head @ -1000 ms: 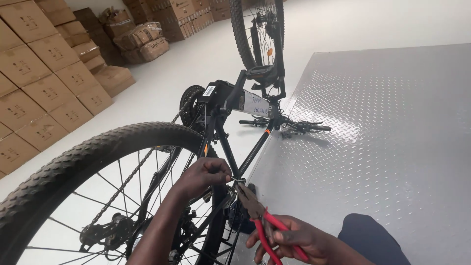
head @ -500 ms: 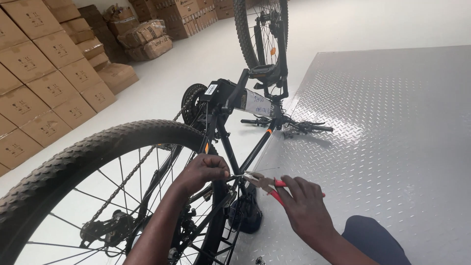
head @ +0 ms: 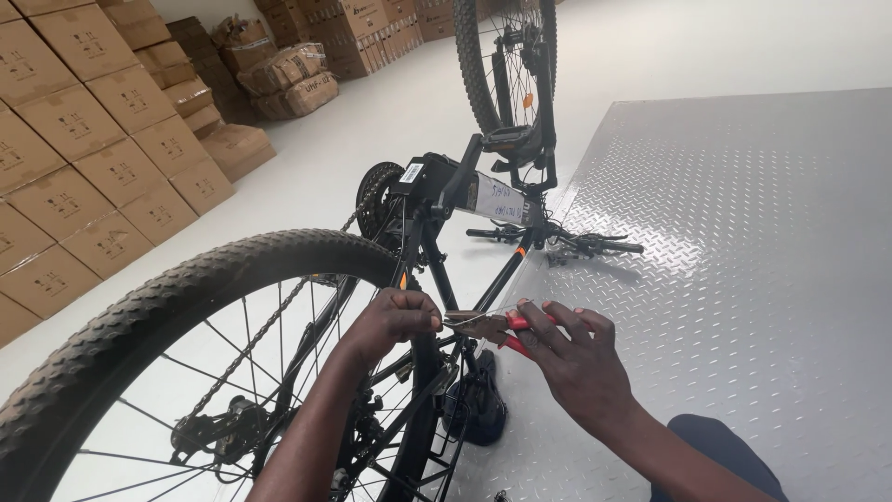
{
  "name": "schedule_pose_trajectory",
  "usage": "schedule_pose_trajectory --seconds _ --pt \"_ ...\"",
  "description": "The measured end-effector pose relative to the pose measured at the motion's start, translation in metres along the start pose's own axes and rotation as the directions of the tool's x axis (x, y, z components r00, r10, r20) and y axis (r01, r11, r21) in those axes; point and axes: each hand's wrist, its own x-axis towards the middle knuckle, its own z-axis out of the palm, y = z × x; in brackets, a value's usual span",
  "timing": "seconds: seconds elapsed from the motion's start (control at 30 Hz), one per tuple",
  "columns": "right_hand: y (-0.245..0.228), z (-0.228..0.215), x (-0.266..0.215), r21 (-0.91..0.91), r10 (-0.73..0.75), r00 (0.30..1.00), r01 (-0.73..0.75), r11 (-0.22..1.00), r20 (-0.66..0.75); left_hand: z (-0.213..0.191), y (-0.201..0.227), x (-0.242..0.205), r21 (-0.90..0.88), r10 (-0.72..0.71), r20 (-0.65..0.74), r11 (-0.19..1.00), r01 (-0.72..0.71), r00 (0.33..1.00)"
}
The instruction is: The person is working on the rear derailleur of a bicycle, routing a gear cable through the mechanism. They use pliers to pull the cable taut and secure it, then trim the excess cable length.
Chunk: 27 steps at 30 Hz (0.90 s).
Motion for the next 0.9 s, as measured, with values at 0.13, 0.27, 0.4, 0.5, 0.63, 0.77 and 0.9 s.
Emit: schedule_pose_trajectory --seconds 0.13,0.27,0.4,0.5,0.63,0.77,0.9 --pt "0.006 0.002 0.001 0.042 -0.029 1.000 0.029 0.999 0.003 -0.001 -0.002 0.001 -0.013 -0.004 -0.014 1.000 0.004 1.000" --pt "0.010 0.001 0.001 0.067 -0.057 0.998 0.056 0.996 0.008 -0.001 -0.004 0.003 -0.028 0.003 -0.010 1.000 -0.003 1.000" --pt "0.011 0.001 0.003 0.072 -0.047 0.999 0.047 0.996 0.000 -0.002 -0.004 0.003 -0.040 -0.012 0.008 0.999 0.012 1.000" --pt "0.012 0.004 0.005 0.113 -0.030 0.999 0.033 0.993 -0.027 -0.003 -0.007 0.004 -0.062 -0.009 0.020 0.998 0.010 1.000" --pt "0.016 0.003 0.010 0.109 -0.065 0.997 0.069 0.992 -0.037 -0.002 -0.004 0.002 -0.071 -0.014 0.039 0.997 0.017 0.999" --pt "0.019 0.003 0.010 0.114 -0.087 0.995 0.093 0.989 -0.057 -0.002 -0.005 0.004 -0.068 -0.017 0.033 0.998 0.019 0.999" --pt "0.022 0.008 0.004 0.114 -0.124 0.992 0.123 0.986 0.001 -0.001 -0.004 0.003 -0.080 -0.043 0.020 0.996 0.045 0.999"
